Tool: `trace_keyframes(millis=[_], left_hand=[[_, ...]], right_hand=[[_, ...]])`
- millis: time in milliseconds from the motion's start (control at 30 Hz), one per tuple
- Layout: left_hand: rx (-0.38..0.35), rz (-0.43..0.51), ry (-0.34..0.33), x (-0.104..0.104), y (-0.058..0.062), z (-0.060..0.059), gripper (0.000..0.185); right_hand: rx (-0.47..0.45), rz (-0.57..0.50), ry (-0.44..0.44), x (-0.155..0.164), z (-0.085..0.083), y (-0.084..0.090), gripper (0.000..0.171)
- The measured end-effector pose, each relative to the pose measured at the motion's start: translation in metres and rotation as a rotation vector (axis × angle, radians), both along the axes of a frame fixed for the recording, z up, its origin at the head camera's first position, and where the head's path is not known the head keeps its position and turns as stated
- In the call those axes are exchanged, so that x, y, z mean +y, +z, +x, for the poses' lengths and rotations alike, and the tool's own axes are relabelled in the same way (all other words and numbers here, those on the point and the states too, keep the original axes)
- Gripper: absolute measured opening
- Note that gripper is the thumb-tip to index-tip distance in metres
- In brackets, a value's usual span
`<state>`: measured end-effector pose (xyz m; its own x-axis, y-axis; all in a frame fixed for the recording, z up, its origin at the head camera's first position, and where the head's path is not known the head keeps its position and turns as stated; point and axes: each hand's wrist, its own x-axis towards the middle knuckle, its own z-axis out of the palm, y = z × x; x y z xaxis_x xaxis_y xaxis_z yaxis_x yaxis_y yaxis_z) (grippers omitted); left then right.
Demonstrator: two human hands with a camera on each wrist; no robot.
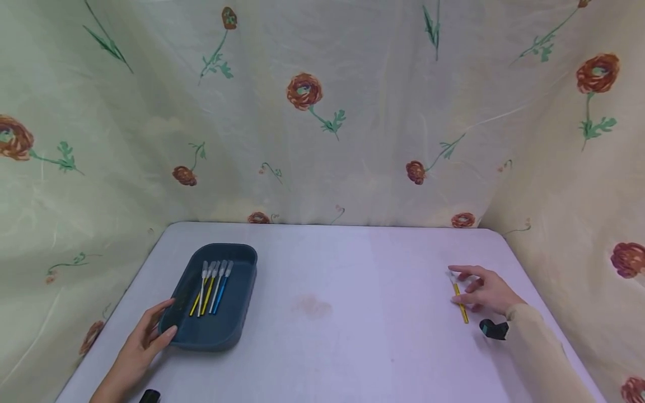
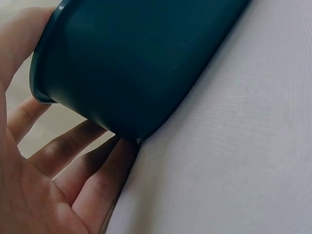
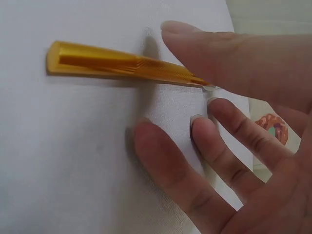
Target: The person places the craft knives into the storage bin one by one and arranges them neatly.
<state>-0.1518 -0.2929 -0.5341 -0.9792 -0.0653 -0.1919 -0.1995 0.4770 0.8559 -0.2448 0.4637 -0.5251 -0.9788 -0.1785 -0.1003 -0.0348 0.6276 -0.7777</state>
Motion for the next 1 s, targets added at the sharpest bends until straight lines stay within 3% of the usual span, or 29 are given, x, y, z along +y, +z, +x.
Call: trace_keyframes(millis=[367, 1000], left_hand=[[-0.002, 0.004, 0.001, 0.0015, 0.0028, 0.0002, 0.089], [-0.004, -0.011, -0.007, 0.0011, 0.0027, 0.0011, 0.090]], right_hand=[[-0.012, 0.093, 0.048, -0.0045, -0.0032, 0.0051, 0.071], [-0.008, 0.055, 0.084, 0.0015, -0.0058, 0.0041, 0.066]])
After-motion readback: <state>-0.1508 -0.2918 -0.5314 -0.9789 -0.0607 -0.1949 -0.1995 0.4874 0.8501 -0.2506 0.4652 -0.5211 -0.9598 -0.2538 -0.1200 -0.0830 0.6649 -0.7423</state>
